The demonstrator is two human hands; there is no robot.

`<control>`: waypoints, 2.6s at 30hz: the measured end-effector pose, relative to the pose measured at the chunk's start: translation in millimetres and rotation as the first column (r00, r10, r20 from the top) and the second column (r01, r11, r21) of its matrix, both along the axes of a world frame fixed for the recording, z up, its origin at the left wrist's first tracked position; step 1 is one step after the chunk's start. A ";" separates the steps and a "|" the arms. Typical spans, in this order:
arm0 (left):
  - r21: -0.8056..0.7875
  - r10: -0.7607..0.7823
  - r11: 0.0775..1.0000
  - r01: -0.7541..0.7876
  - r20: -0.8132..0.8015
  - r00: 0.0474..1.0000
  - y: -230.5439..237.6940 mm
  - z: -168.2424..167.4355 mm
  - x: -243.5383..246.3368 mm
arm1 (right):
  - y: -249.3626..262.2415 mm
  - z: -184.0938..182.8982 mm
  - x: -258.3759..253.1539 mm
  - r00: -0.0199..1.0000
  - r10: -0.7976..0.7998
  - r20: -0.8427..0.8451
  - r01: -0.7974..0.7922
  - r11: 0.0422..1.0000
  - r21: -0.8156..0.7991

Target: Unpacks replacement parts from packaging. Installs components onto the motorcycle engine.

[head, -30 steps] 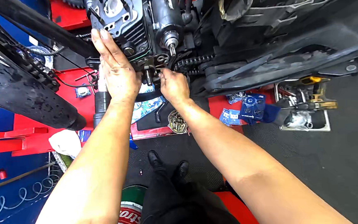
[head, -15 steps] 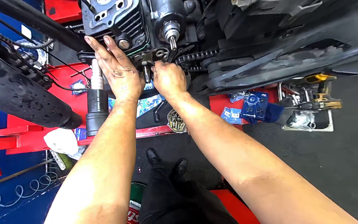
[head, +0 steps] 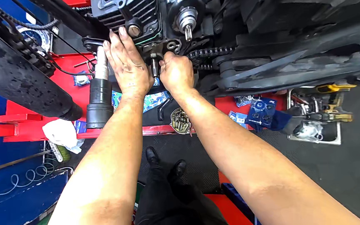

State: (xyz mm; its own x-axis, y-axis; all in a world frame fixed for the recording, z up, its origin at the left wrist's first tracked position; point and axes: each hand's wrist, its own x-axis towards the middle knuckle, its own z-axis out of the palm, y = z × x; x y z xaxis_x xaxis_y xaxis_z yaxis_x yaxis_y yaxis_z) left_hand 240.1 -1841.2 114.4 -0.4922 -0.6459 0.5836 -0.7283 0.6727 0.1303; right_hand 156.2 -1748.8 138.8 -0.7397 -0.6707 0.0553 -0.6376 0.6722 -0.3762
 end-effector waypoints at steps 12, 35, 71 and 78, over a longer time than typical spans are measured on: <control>-0.048 -0.031 0.998 0.030 -0.023 0.999 -12.6 -6.7 -3.7 | -12.4 4.0 -2.5 0.994 -0.088 0.065 0.088 0.996 -0.002; -0.014 -0.111 0.994 0.110 -0.120 0.987 -8.7 -16.3 1.9 | 6.4 -9.1 -14.2 0.993 0.107 0.050 -0.101 0.988 -0.115; 0.051 -0.092 0.994 0.095 -0.043 0.995 0.9 14.9 12.3 | 7.7 -8.8 -4.3 0.993 0.032 0.111 -0.018 0.993 -0.120; 0.182 -0.095 0.979 0.089 0.021 0.995 0.2 38.5 18.9 | 16.1 -13.9 3.1 0.998 0.034 0.049 -0.027 0.990 -0.136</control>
State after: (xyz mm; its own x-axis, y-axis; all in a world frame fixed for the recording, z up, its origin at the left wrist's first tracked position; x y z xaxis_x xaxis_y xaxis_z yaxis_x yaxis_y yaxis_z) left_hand 259.0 -1841.1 152.9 -0.5696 -0.6906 0.4457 -0.6698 0.7043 0.2352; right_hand 159.3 -1732.7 124.9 -0.7233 -0.6817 0.1099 -0.6345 0.5935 -0.4951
